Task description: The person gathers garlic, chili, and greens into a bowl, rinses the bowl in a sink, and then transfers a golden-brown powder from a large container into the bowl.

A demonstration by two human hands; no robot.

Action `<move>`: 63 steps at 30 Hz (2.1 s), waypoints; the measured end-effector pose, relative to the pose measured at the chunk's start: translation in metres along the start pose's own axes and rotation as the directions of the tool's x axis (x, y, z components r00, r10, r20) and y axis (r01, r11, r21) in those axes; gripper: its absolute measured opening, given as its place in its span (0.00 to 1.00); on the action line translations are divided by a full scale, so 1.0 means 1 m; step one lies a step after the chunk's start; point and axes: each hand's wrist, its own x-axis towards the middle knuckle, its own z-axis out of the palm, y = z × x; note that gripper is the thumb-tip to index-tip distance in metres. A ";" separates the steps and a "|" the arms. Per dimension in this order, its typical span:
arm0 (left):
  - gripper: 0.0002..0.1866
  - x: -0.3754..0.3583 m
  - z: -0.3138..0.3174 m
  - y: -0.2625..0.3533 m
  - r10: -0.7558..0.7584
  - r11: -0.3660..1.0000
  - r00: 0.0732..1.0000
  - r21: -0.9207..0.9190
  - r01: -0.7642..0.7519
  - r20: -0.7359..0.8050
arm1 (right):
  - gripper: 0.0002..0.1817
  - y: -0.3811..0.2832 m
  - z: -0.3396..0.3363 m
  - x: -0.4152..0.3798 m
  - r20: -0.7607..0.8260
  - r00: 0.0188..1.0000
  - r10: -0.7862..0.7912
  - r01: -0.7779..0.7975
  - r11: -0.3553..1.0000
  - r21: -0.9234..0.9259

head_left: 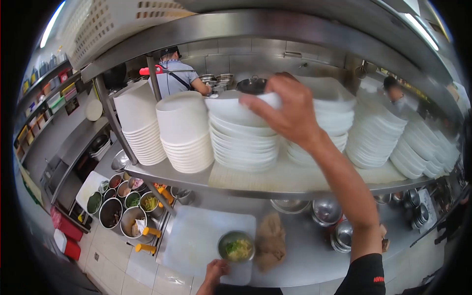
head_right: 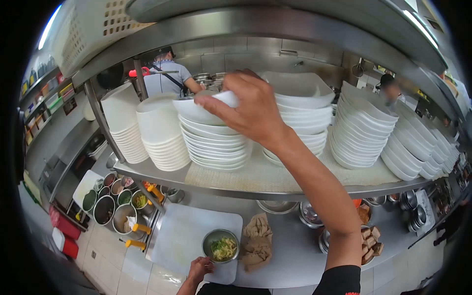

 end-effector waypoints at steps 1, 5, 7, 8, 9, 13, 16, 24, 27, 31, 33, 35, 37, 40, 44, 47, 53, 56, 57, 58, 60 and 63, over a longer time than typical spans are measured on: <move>0.12 0.008 -0.007 0.001 -0.006 1.000 0.999 0.022 0.006 0.037 | 0.28 0.004 0.012 0.002 -0.092 0.996 -0.004 0.002 1.000 -0.024; 0.13 0.024 -0.018 0.015 -0.034 0.986 0.996 0.163 0.020 0.079 | 0.27 -0.015 0.010 0.010 -0.100 0.989 -0.112 0.082 0.960 -0.268; 0.15 0.034 -0.023 0.021 0.029 0.981 0.990 0.187 -0.055 0.140 | 0.22 -0.044 -0.008 0.009 -0.067 0.973 -0.220 0.186 0.924 -0.335; 0.16 0.038 -0.027 0.020 0.045 0.978 0.986 0.195 -0.077 0.162 | 0.19 -0.059 -0.018 0.003 -0.068 0.945 -0.321 0.294 0.920 -0.260; 0.18 0.051 -0.036 0.013 0.124 0.964 0.960 0.200 -0.177 0.251 | 0.20 -0.077 -0.025 -0.004 -0.067 0.936 -0.344 0.319 0.915 -0.249; 0.09 0.052 -0.031 0.043 0.057 0.953 0.952 0.267 -0.141 0.301 | 0.36 -0.177 0.003 -0.050 -0.407 0.911 0.068 -0.238 0.892 -0.385; 0.09 0.062 -0.041 0.047 0.026 0.985 0.955 0.156 -0.075 0.295 | 0.44 -0.191 0.019 -0.107 -0.072 0.929 0.362 -0.360 0.845 -0.394; 0.13 0.046 -0.096 0.075 0.034 0.969 0.988 0.237 -0.070 0.154 | 0.33 -0.084 0.199 -0.262 0.568 0.605 0.558 -0.625 0.775 -0.096; 0.13 0.037 -0.116 0.080 0.054 0.988 0.993 0.138 -0.069 0.109 | 0.34 -0.059 0.267 -0.299 0.804 0.387 0.451 -0.574 0.800 -0.172; 0.11 0.018 -0.135 0.088 0.088 0.993 0.996 0.076 -0.088 0.011 | 0.24 -0.029 0.341 -0.358 0.822 0.498 0.276 -0.333 0.936 -0.112; 0.09 0.016 -0.146 0.093 0.106 0.994 0.994 0.036 -0.105 -0.023 | 0.22 0.003 0.366 -0.416 0.808 0.556 0.196 -0.132 0.980 -0.148; 0.07 0.014 -0.155 0.090 0.115 0.993 0.992 -0.036 -0.117 -0.048 | 0.21 0.050 0.391 -0.499 0.750 0.652 0.113 0.026 0.985 -0.171; 0.05 0.016 -0.159 0.090 0.132 0.986 0.990 -0.096 -0.135 -0.040 | 0.20 0.056 0.390 -0.529 0.735 0.655 0.175 -0.037 0.979 -0.200; 0.01 0.030 -0.151 0.105 0.153 0.979 0.988 -0.132 -0.156 -0.032 | 0.20 0.055 0.379 -0.518 0.703 0.678 0.212 0.046 0.943 -0.329; 0.07 0.076 -0.119 0.149 0.214 0.968 0.976 -0.141 -0.207 0.034 | 0.15 0.041 0.357 -0.514 0.584 0.801 0.131 0.215 0.848 -0.485; 0.06 0.142 -0.081 0.175 0.271 0.950 0.961 -0.178 -0.258 0.054 | 0.08 -0.029 0.300 -0.430 0.413 0.669 0.618 -0.474 0.782 -0.404; 0.18 0.249 -0.016 0.212 0.395 0.864 0.914 -0.374 -0.337 0.089 | 0.07 -0.147 0.145 -0.437 0.122 0.215 0.969 -0.887 0.247 -0.390; 0.28 0.319 -0.021 0.170 0.437 0.843 0.813 -0.491 -0.221 0.384 | 0.11 -0.179 0.093 -0.461 0.035 0.463 0.886 -0.646 0.364 -0.671; 0.25 0.294 -0.020 0.178 0.256 0.926 0.897 -0.357 -0.122 0.360 | 0.24 -0.190 0.081 -0.461 0.113 0.343 0.933 -0.620 0.315 -0.719; 0.22 0.287 -0.023 0.172 0.211 0.950 0.883 -0.300 -0.085 0.419 | 0.29 -0.203 0.079 -0.462 0.150 0.318 0.936 -0.408 0.278 -0.870; 0.17 0.254 -0.022 0.148 0.152 0.982 0.856 -0.176 -0.073 0.495 | 0.29 -0.210 0.075 -0.456 0.185 0.135 0.973 -0.354 0.222 -0.909; 0.14 0.160 -0.028 0.122 0.015 1.000 0.832 -0.022 -0.003 0.554 | 0.25 -0.211 0.074 -0.459 0.083 0.148 0.986 -0.491 0.146 -0.859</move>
